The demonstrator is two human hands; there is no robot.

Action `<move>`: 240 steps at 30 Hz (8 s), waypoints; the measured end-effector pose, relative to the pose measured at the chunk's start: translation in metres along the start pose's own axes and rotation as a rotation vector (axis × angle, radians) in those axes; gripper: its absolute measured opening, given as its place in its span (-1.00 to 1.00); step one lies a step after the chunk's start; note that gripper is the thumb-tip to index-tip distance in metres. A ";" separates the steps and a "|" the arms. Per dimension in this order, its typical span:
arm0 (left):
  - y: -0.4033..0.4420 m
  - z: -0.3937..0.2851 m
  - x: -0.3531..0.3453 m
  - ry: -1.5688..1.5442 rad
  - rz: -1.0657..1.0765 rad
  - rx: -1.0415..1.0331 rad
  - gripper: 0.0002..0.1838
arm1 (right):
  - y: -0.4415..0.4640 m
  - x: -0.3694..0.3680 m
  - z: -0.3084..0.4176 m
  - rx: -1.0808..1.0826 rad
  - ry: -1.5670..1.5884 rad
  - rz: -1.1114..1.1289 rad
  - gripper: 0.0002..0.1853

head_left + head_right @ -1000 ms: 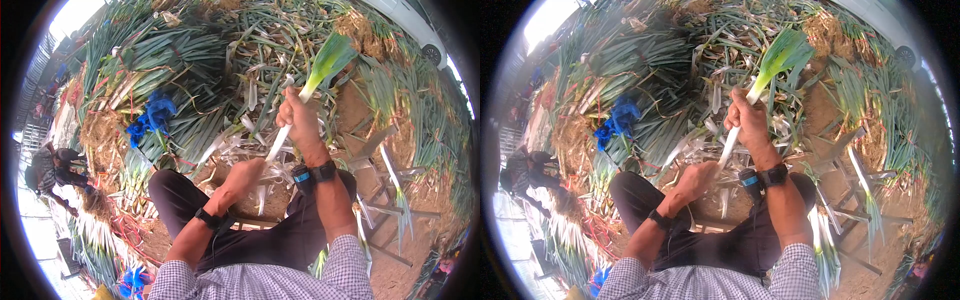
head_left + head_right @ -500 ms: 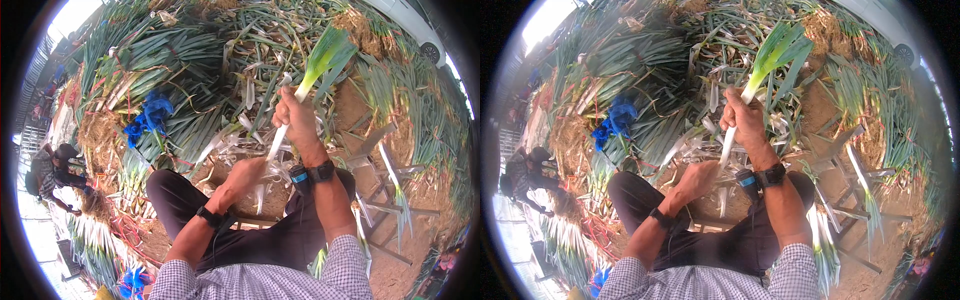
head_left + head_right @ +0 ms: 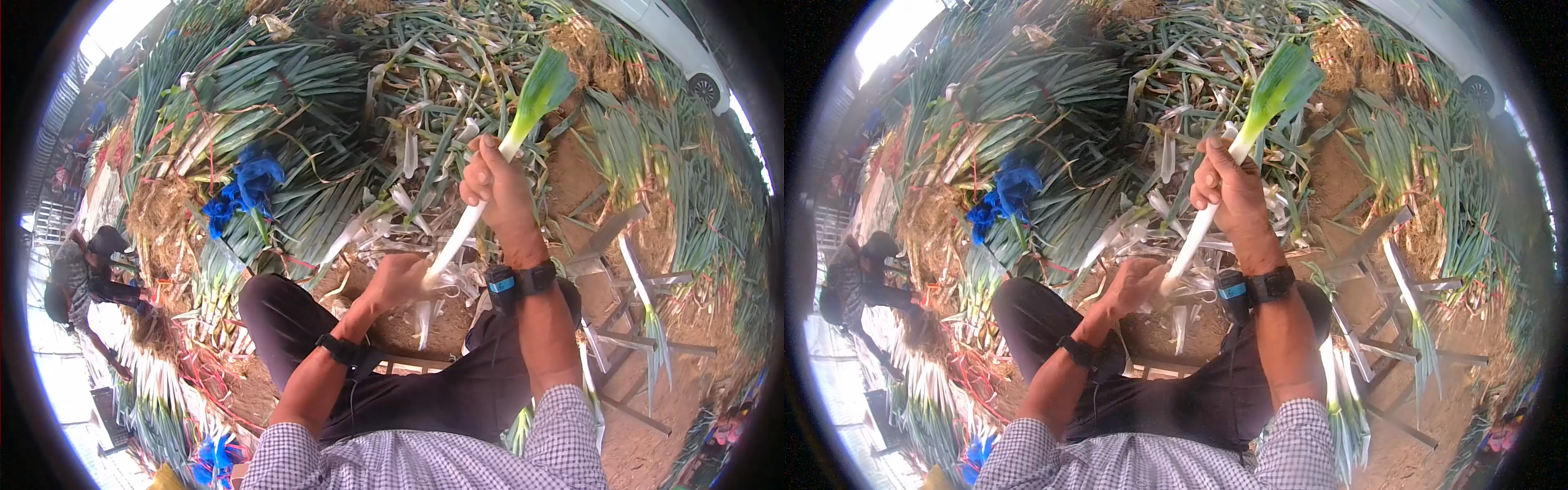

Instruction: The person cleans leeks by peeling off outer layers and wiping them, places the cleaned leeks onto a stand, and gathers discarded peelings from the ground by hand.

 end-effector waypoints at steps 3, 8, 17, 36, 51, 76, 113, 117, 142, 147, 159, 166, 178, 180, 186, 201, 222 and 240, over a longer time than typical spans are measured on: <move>-0.008 -0.004 0.005 -0.315 0.038 0.047 -0.69 | 0.002 0.005 0.002 -0.001 0.026 0.010 -0.72; -0.020 -0.026 0.019 -0.599 0.209 0.137 -0.61 | 0.001 0.006 0.009 0.017 0.049 0.033 -0.73; -0.007 -0.021 -0.003 0.160 0.252 -0.067 -0.81 | -0.001 -0.004 -0.009 -0.044 -0.005 -0.111 -0.73; -0.021 -0.016 0.001 -0.447 0.255 0.067 -0.66 | 0.005 0.007 -0.002 -0.015 -0.018 -0.180 -0.73; -0.018 -0.014 -0.014 -0.296 0.170 -0.030 -0.81 | 0.005 0.006 -0.004 -0.051 -0.013 -0.187 -0.71; -0.020 -0.028 -0.008 -0.480 -0.123 0.040 -0.66 | 0.003 0.003 0.026 -0.018 0.057 -0.340 -0.72; -0.005 -0.019 -0.006 0.090 -0.006 -0.160 -0.76 | 0.005 0.010 0.006 0.015 -0.008 -0.249 -0.75; -0.008 -0.031 -0.003 -0.017 -0.041 -0.064 -0.73 | 0.002 0.007 0.011 0.020 -0.021 -0.284 -0.72; -0.010 -0.040 0.015 -0.094 0.191 0.165 -0.69 | 0.009 0.017 0.011 -0.011 0.046 -0.214 -0.72; -0.011 -0.029 0.010 -0.092 0.224 0.060 -0.70 | 0.009 0.018 0.010 -0.014 0.053 -0.218 -0.71; -0.017 -0.009 0.004 -0.675 0.184 0.175 -0.66 | 0.007 0.021 0.017 -0.004 0.099 -0.108 -0.77; -0.020 -0.016 0.006 -0.678 0.122 0.190 -0.63 | 0.003 0.017 0.028 0.102 0.121 0.234 -0.76; -0.015 -0.034 0.017 -0.856 0.084 0.207 -0.63 | -0.004 0.018 0.047 0.209 0.137 0.236 -0.72; -0.014 -0.034 0.018 -0.822 0.073 0.209 -0.64 | -0.002 0.023 0.051 0.164 0.166 0.353 -0.72; -0.015 -0.038 0.001 -1.032 0.135 0.186 -0.67 | 0.004 0.026 0.053 0.136 0.307 0.545 -0.72; -0.007 -0.039 0.004 -0.514 -0.364 -0.231 -0.84 | 0.019 0.043 0.021 0.152 0.382 -0.229 -0.68; -0.018 -0.064 0.004 -0.237 -0.237 -0.065 -0.71 | 0.011 0.019 0.037 0.152 0.216 -0.087 -0.70; -0.018 -0.049 0.006 -0.838 -0.107 0.144 -0.74 | 0.005 0.017 0.045 0.083 0.320 -0.037 -0.64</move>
Point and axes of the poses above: each hand's wrist, its own y-axis towards the middle knuckle, its own x-axis out of the back of the hand, z = x × y, the point moved 1 cm from there along y, towards the middle knuckle, and after that the axes turned 4 degrees about -x, right-handed, at the moved point
